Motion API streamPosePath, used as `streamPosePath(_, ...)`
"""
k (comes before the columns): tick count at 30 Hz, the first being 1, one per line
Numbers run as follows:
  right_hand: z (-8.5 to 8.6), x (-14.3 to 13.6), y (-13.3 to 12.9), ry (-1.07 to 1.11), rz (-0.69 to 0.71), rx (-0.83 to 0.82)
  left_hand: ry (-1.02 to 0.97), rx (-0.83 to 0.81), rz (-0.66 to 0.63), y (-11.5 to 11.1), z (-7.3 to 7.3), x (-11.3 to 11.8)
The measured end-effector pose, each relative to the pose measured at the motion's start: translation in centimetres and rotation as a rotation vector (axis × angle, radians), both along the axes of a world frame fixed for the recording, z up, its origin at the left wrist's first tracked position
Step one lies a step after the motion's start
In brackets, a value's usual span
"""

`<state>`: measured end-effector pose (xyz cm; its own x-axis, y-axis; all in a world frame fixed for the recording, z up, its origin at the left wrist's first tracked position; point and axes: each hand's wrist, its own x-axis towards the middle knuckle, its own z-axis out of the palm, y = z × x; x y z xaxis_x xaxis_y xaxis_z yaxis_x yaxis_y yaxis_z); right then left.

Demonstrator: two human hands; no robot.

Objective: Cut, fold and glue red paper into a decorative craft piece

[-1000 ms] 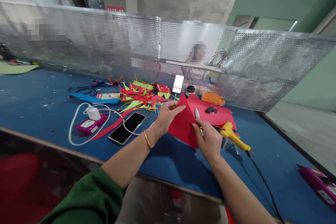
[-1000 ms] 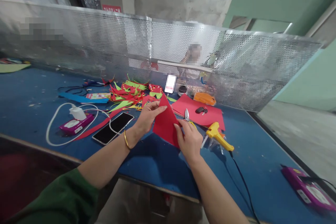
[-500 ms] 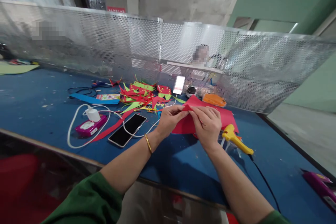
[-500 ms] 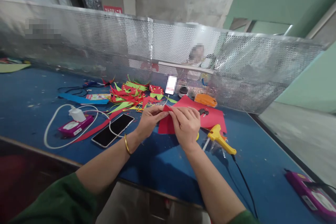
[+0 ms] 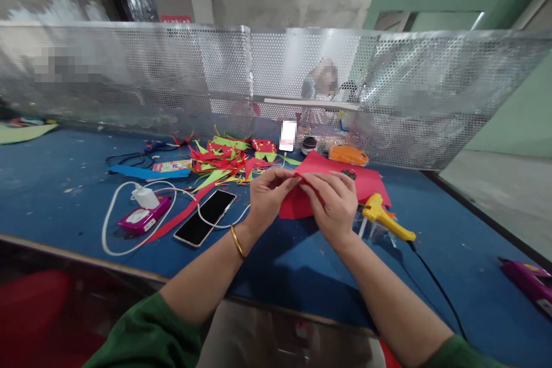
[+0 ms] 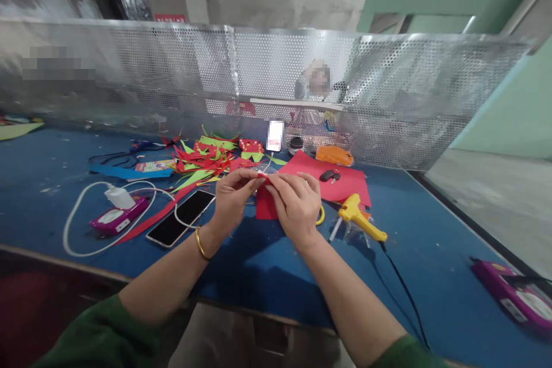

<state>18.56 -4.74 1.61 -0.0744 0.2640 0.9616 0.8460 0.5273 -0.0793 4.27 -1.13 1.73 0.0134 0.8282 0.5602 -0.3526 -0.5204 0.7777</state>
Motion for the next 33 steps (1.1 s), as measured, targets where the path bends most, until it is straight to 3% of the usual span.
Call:
streamPosePath(12,0.6,0.3,-0.4,0.014,0.04,0.008,0.151,0.383,0.183,-0.4,0.8,-0.5)
streamPosePath(18,1.3,0.4,-0.7,0.034,0.036,-0.009,0.219,0.384,0.254,-0.2,0.8,-0.7)
streamPosePath(24,1.8,0.2,-0.9,0.135,0.103,-0.033,0.243,0.248,0.102,-0.7,1.0,-0.5)
streamPosePath(33,2.3,0.2,-1.5,0.45,0.148,-0.093,0.347,0.129,0.118,-0.7,1.0,-0.3)
